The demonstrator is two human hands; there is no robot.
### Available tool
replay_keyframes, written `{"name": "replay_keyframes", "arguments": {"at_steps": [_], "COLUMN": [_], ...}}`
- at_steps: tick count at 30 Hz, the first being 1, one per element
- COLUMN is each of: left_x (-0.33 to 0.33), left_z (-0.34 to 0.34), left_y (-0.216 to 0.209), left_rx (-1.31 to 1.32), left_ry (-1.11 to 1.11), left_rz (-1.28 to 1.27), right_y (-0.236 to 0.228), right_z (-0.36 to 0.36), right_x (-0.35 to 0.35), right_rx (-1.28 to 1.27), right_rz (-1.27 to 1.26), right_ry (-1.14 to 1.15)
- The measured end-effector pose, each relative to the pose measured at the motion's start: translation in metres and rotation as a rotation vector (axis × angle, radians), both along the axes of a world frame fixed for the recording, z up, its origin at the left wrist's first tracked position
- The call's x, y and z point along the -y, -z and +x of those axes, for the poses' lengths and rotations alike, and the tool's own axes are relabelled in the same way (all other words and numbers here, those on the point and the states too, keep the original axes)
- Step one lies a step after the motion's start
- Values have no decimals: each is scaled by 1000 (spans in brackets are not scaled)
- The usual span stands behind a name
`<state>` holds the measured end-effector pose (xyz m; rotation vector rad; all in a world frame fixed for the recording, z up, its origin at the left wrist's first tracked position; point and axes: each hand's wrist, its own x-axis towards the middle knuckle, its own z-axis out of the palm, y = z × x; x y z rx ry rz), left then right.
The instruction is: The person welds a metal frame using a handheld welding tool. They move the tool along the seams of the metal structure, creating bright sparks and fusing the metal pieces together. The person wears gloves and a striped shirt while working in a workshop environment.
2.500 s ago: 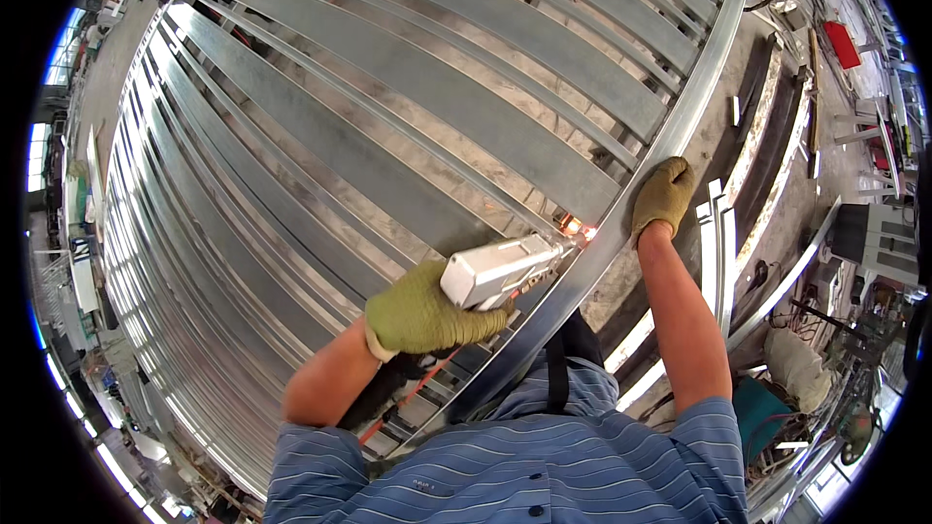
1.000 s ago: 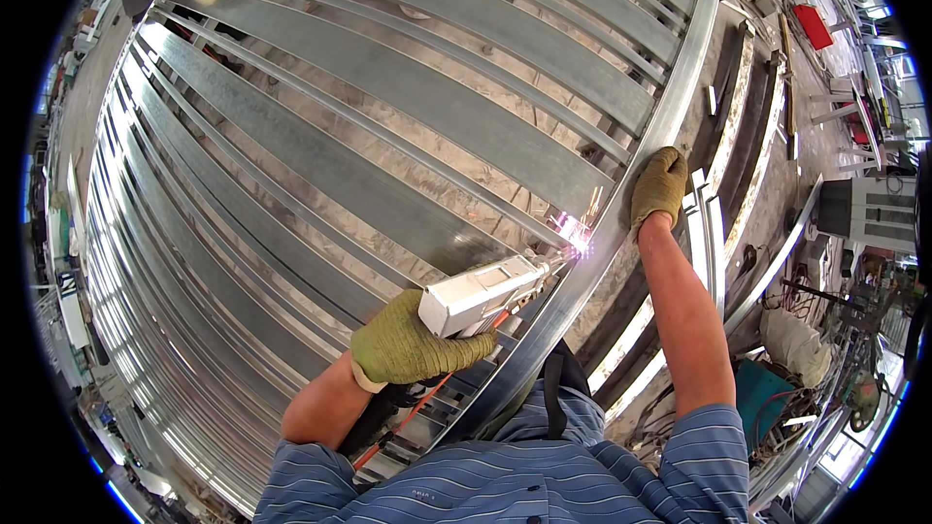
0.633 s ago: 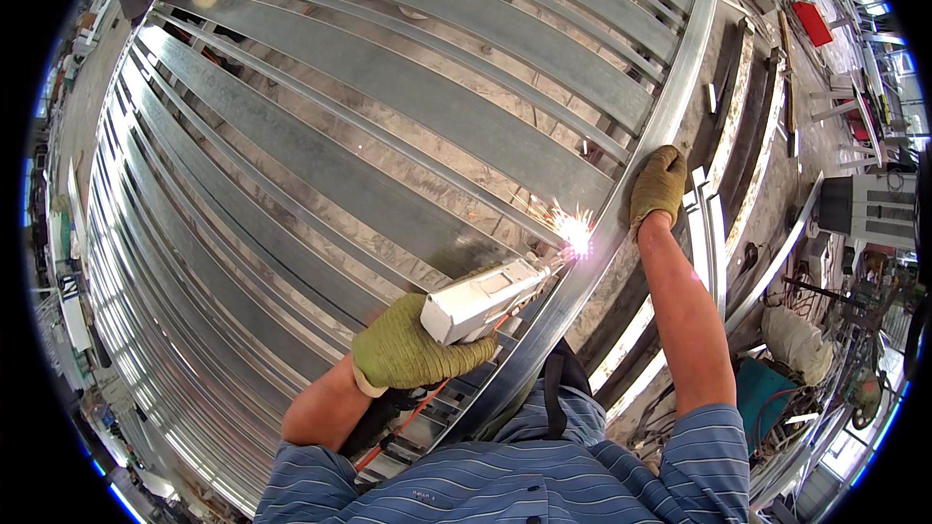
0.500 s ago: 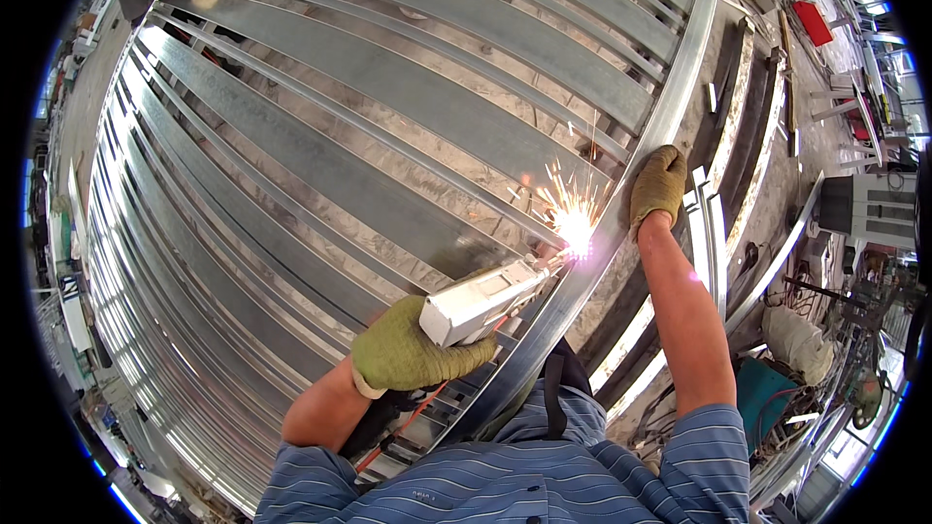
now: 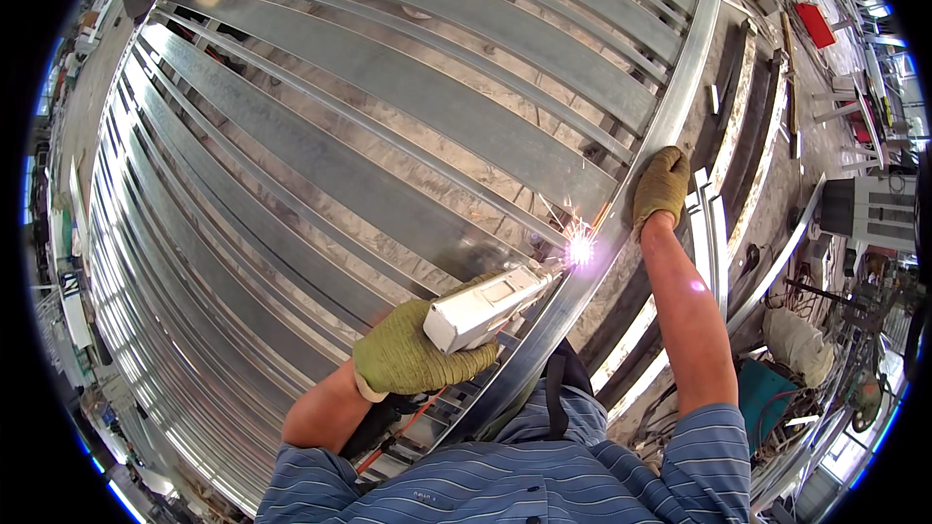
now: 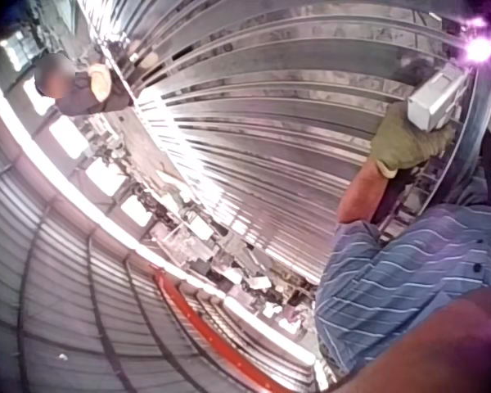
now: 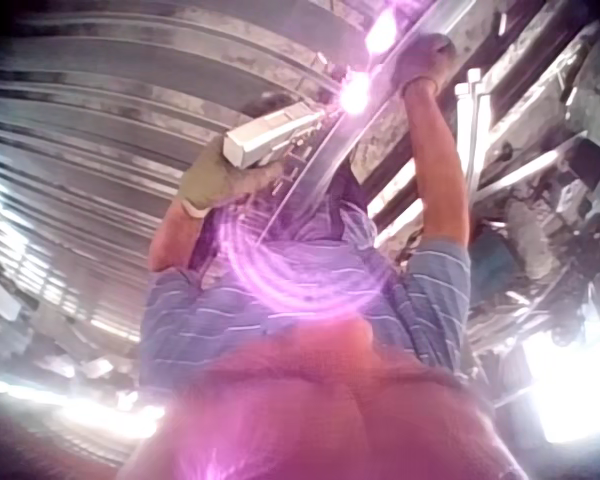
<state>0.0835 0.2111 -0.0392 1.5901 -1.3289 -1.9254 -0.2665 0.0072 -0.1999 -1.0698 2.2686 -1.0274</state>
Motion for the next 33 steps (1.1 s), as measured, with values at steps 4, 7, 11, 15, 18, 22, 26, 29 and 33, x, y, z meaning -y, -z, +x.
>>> {"name": "replay_keyframes", "arguments": {"at_steps": [4, 7, 11, 15, 18, 22, 26, 29, 33], "left_x": [-2, -5, -2, -5, -8, -9, -9, -11, -14], "left_z": [0, 3, 2, 2, 3, 3, 3, 7, 10], "left_y": [2, 6, 0, 0, -1, -2, -6, -14, -34], "left_rx": [8, 32, 15, 16, 3, -7, -4, -77, -143], "left_ry": [26, 66, 75, 75, 50, 56, 39, -26, -161], "left_rz": [-54, -66, -29, -30, -11, -24, 65, 107, -80], "right_y": [2, -11, -15, -23, -24, -12, -3, -13, -2], "right_z": [-3, 7, 9, 13, 14, 7, 0, 11, -1], "right_x": [2, -1, -1, -2, -3, -1, 1, -1, 0], "right_rx": [60, 37, -9, 33, 37, 30, 20, -17, -40], "right_rz": [9, 39, -5, 54, 59, 43, 42, 57, 6], "right_ry": [6, -3, 10, 4, 4, 15, 6, 6, -21]}}
